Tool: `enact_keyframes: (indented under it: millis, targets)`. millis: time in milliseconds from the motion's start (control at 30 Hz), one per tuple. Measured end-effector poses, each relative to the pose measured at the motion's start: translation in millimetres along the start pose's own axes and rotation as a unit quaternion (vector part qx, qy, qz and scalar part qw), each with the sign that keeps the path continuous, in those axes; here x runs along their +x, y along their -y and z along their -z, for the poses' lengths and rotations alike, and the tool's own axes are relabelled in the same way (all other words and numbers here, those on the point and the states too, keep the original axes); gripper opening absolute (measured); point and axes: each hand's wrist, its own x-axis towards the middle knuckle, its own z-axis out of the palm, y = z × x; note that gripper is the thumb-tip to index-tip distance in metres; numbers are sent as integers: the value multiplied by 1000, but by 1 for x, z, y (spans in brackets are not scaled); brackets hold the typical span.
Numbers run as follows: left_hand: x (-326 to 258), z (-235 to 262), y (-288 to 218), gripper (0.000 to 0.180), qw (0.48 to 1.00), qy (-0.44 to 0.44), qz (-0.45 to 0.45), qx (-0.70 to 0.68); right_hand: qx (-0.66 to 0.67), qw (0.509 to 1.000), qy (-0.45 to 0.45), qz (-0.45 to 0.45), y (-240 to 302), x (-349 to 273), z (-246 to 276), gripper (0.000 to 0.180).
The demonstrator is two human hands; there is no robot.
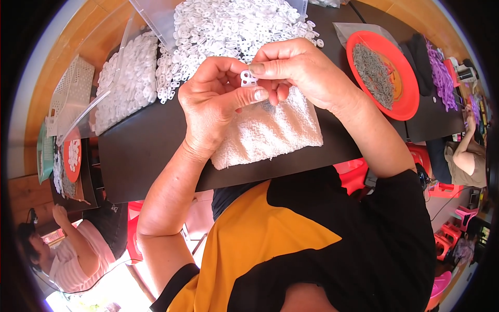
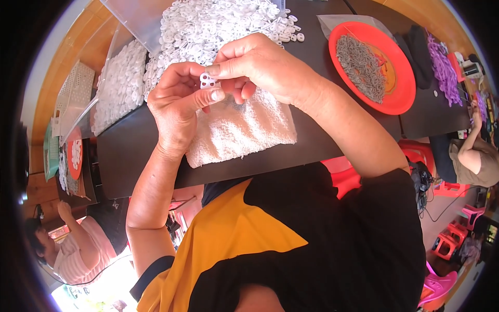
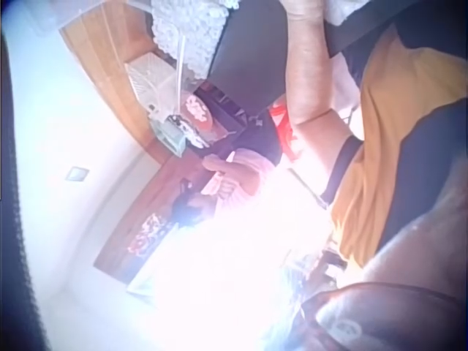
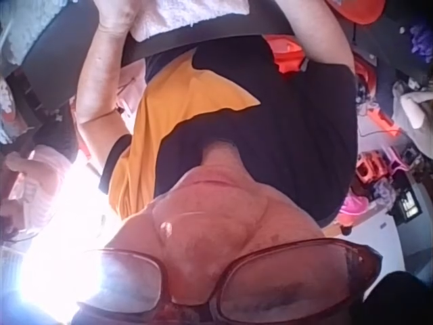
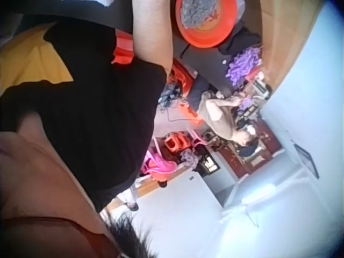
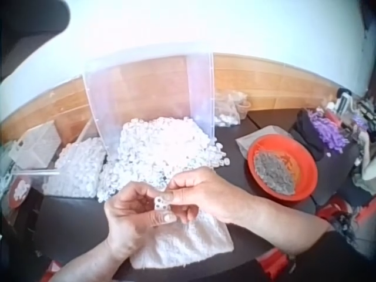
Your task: Assembling small white plastic components at a workstation.
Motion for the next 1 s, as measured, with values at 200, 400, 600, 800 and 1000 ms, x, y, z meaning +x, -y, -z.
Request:
enact_keyframes:
  millis: [200, 400, 600, 800, 1000]
  targets:
    - [-3, -3, -3, 32, 1000, -6, -6, -7, 15, 1000, -16, 6, 2, -2, -5, 24]
    - [-6, -4, -2, 31, 1000, -10, -4, -14, 35, 999, 11, -10, 0, -2, -6, 25]
    - [-10, -5, -1, 34, 999, -6, -47, 28, 39, 999, 22, 4, 1, -4, -7, 26]
    - [-13, 1, -1, 33, 989, 36, -111, 88, 38, 998, 59, 8, 0, -5, -6, 18]
    - [-9, 1, 1, 26, 983, 38, -154, 87, 67, 996, 54, 17, -5, -3, -9, 18]
